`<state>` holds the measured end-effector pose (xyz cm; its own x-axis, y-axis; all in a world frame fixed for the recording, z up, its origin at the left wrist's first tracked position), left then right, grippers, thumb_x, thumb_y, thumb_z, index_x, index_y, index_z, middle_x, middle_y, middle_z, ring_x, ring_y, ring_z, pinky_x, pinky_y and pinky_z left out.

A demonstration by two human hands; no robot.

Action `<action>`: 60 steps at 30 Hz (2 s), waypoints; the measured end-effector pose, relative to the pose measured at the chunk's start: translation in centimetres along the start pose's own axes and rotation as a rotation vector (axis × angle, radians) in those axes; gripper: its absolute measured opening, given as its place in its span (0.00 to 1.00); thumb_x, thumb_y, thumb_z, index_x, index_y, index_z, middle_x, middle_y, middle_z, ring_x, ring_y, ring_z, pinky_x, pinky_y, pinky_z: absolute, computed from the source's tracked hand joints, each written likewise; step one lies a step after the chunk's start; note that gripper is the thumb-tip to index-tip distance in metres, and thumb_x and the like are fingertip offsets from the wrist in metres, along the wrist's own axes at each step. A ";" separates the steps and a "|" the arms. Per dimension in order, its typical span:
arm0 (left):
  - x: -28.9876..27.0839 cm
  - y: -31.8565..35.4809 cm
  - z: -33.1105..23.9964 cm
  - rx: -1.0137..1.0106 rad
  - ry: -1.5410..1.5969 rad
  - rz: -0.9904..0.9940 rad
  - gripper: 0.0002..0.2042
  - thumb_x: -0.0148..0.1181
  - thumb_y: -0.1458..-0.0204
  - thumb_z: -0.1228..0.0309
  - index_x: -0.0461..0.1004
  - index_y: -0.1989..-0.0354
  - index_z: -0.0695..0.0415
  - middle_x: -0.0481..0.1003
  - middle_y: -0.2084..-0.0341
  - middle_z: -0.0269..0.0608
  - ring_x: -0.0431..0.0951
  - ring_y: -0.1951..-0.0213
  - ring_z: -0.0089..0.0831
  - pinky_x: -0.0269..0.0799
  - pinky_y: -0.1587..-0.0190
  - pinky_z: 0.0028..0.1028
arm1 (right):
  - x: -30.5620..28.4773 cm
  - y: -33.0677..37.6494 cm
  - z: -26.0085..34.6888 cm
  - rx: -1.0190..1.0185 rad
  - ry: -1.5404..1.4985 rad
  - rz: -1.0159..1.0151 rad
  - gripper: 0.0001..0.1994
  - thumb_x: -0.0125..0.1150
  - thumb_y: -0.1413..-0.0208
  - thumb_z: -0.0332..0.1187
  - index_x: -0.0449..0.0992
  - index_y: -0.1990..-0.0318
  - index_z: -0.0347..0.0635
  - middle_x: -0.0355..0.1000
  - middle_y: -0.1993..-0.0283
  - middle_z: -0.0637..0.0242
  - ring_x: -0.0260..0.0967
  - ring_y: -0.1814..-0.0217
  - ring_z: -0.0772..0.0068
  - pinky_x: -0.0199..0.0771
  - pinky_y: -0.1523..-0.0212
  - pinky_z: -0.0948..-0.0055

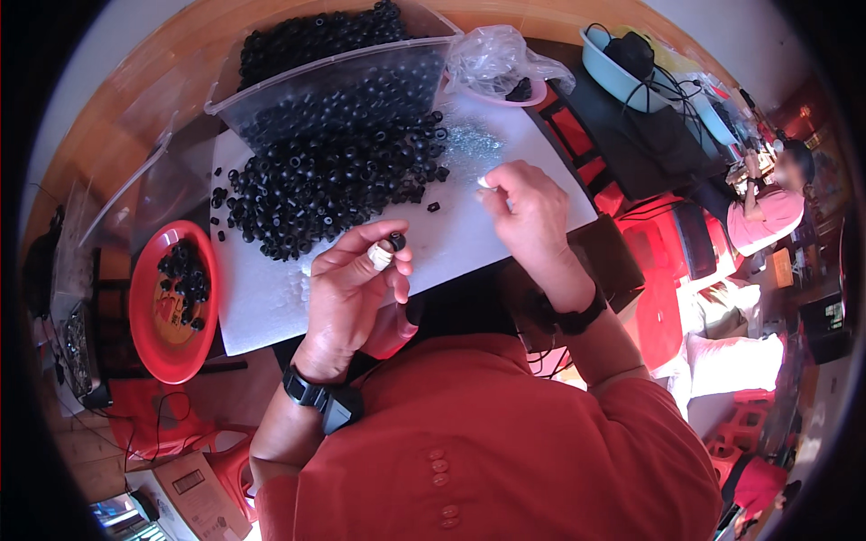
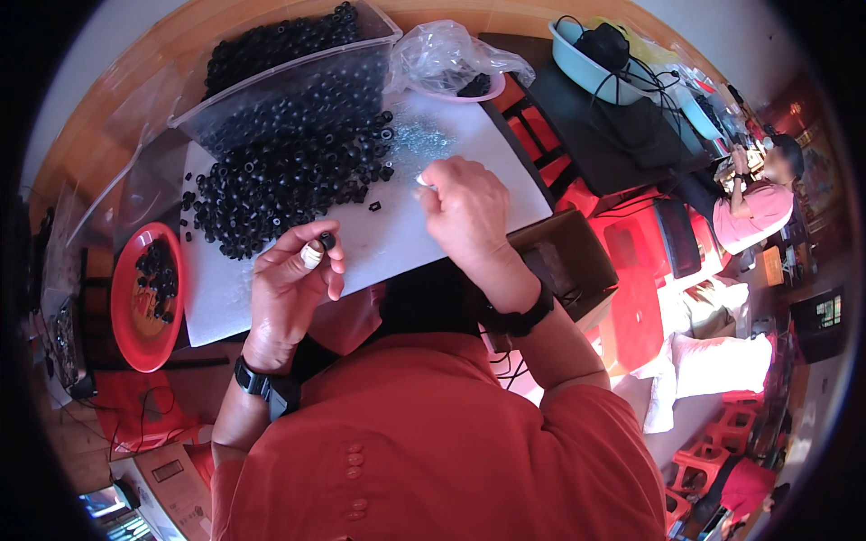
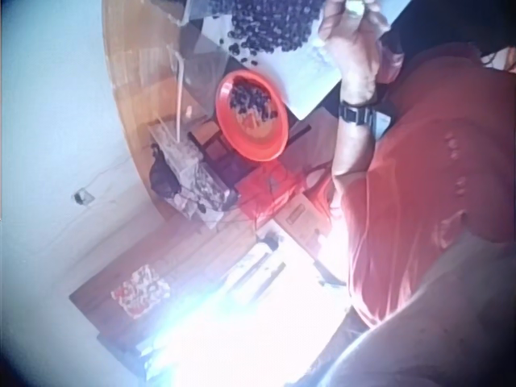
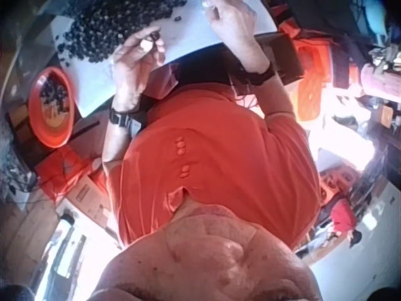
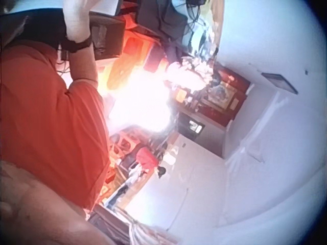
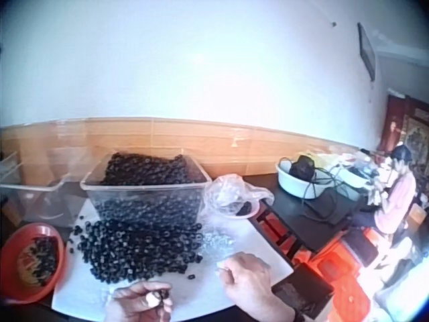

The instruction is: Assembling black plastic rings with white rectangular inserts manually.

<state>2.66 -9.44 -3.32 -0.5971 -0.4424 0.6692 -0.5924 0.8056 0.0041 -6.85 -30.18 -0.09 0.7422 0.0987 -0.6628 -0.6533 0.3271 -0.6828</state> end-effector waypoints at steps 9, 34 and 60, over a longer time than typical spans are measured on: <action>0.1 0.0 0.3 0.012 -0.011 0.006 0.13 0.51 0.39 0.78 0.71 0.47 0.69 0.76 0.63 0.49 0.77 0.64 0.31 0.76 0.67 0.25 | 1.5 0.1 2.9 -0.165 0.017 0.067 0.09 0.65 0.58 0.25 0.75 0.67 0.47 0.72 0.67 0.68 0.69 0.60 0.59 0.66 0.61 0.60; 0.6 -0.3 0.4 0.129 -0.190 0.018 0.13 0.61 0.44 0.71 0.75 0.53 0.64 0.75 0.66 0.44 0.76 0.68 0.30 0.72 0.75 0.25 | 2.3 1.0 3.8 -0.030 0.233 0.113 0.05 0.60 0.55 0.35 0.77 0.73 0.44 0.69 0.67 0.64 0.65 0.57 0.59 0.59 0.58 0.60; 0.7 -0.1 0.3 0.150 -0.194 0.013 0.14 0.63 0.46 0.71 0.74 0.53 0.66 0.75 0.67 0.45 0.75 0.69 0.31 0.73 0.74 0.25 | 2.7 1.2 4.0 -0.036 0.117 0.089 0.08 0.59 0.57 0.33 0.76 0.70 0.41 0.70 0.64 0.60 0.64 0.54 0.57 0.57 0.54 0.59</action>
<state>2.17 -9.92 -3.07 -0.6892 -0.5118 0.5129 -0.6493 0.7504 -0.1238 -5.04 -25.77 -1.48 0.6600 0.0151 -0.7511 -0.7224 0.2874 -0.6289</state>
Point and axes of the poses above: each hand's wrist, its own y-axis away from the middle knuckle, its own x-axis out of the palm, z = x × y, the point moved 4 cm from there along -y, towards the middle knuckle
